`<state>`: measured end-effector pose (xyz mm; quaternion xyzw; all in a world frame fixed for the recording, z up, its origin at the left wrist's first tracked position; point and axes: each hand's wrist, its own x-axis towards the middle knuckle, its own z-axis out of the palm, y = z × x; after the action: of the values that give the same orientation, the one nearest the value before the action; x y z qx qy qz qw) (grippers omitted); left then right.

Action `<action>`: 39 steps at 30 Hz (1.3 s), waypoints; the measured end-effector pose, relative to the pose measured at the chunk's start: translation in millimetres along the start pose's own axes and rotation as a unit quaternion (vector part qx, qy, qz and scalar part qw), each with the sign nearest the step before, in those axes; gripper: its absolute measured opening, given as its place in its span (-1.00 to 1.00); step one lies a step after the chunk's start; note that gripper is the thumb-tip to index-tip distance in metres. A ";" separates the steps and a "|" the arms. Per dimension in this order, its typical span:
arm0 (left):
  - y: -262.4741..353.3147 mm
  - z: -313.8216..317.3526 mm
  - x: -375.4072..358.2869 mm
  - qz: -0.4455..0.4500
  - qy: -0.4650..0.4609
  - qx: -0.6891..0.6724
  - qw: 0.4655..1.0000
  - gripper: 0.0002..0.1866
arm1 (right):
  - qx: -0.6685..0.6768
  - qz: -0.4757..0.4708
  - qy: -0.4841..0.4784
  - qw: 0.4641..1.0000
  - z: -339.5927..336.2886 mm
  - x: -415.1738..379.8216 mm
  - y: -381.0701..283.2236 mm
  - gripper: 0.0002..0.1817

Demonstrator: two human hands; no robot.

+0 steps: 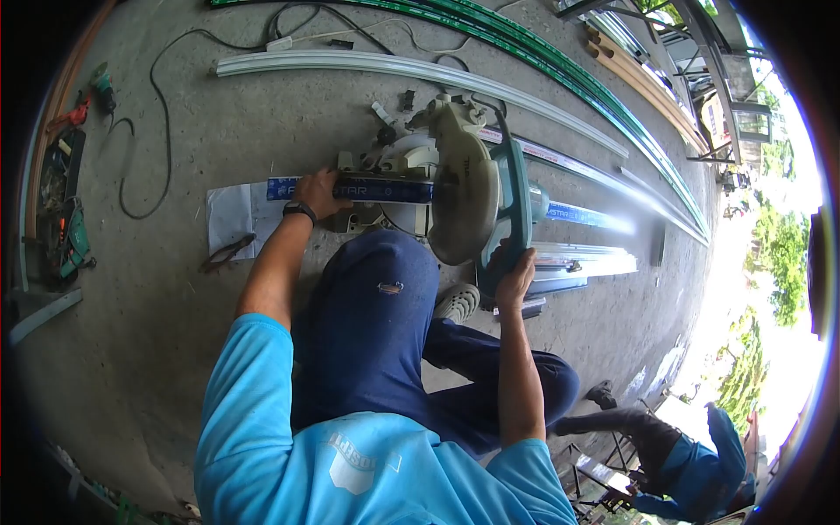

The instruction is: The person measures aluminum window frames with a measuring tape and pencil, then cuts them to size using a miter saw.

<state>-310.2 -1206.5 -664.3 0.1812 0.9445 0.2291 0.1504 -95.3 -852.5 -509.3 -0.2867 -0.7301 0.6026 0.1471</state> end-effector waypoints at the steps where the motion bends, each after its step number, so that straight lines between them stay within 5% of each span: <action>1: -0.4 0.1 0.2 0.001 0.002 -0.001 1.000 -0.23 | -0.005 -0.003 0.000 1.000 0.4 -0.2 -1.6 -0.18; 39: 12.9 -19.9 0.5 -0.031 -0.067 -0.005 0.997 -0.18 | -0.014 -0.012 0.005 1.000 0.9 -1.6 6.8 -0.16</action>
<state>-314.4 -1203.1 -641.2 0.1656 0.9362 0.2166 0.2217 -92.9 -853.4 -515.9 -0.2826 -0.7411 0.5892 0.1539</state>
